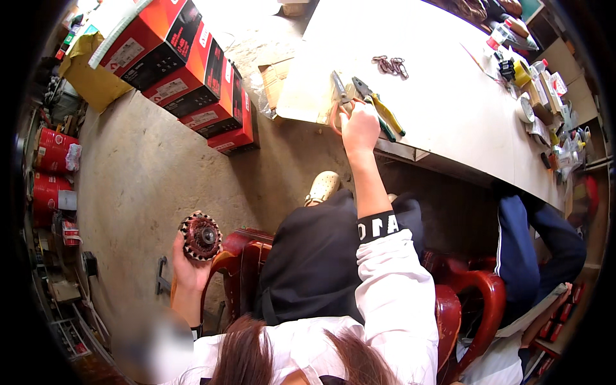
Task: The person works on a motor stator, using pliers and scissors to trim and adjust copper windings. They manipulate the stator with both hands, cutting protruding wires and organizing the coils within the slots. The task involves precise handling of the stator and tools to ensure the windings are properly seated and trimmed.
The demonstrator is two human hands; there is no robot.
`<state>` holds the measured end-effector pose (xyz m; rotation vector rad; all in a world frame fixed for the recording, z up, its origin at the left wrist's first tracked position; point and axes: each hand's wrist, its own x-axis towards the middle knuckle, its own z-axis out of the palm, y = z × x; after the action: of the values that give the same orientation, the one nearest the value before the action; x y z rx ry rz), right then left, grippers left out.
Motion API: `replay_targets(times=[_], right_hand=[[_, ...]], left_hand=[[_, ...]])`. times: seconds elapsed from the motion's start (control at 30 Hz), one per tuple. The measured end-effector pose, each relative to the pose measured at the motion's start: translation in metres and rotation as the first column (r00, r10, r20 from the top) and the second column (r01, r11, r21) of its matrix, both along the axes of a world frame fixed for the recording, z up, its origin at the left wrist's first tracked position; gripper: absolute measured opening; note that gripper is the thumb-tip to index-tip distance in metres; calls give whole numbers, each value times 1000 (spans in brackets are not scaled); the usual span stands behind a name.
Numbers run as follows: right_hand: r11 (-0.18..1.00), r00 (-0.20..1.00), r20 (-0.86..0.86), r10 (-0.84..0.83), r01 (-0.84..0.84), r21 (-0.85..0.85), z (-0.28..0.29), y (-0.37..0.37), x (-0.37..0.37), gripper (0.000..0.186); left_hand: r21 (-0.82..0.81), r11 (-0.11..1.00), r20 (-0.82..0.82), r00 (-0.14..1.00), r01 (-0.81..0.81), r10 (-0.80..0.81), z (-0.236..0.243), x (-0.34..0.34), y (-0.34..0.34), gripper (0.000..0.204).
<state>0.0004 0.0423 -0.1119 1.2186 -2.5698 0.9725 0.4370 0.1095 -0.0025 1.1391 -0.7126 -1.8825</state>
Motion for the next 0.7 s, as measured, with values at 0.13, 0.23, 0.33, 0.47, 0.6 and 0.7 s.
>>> replay_targets(times=[0.13, 0.23, 0.33, 0.47, 0.6, 0.7], right_hand=[[993, 985, -163, -61, 76, 88, -4, -5, -10, 37], [986, 982, -190, -9, 41, 161, 4, -1, -15, 37], [990, 996, -28, 87, -83, 114, 41, 13, -2, 49], [726, 461, 589, 664, -588, -357, 112, 50, 0, 85], [505, 238, 518, 822, -726, -467, 119, 82, -9, 121], [494, 183, 499, 847, -617, -613, 122, 92, -14, 123]], left_hand=[[19, 1000, -27, 1000, 8, -8, -3, -11, -3, 54], [31, 997, -26, 998, 66, -65, 3, -22, -3, 54], [81, 992, -93, 992, 93, -85, 15, -44, -1, 54], [-33, 984, -146, 973, 175, -178, 13, -109, -18, 54], [-139, 967, -195, 951, 215, -240, 26, -205, -27, 50], [-127, 969, -288, 926, 214, -242, 32, -273, -29, 47]])
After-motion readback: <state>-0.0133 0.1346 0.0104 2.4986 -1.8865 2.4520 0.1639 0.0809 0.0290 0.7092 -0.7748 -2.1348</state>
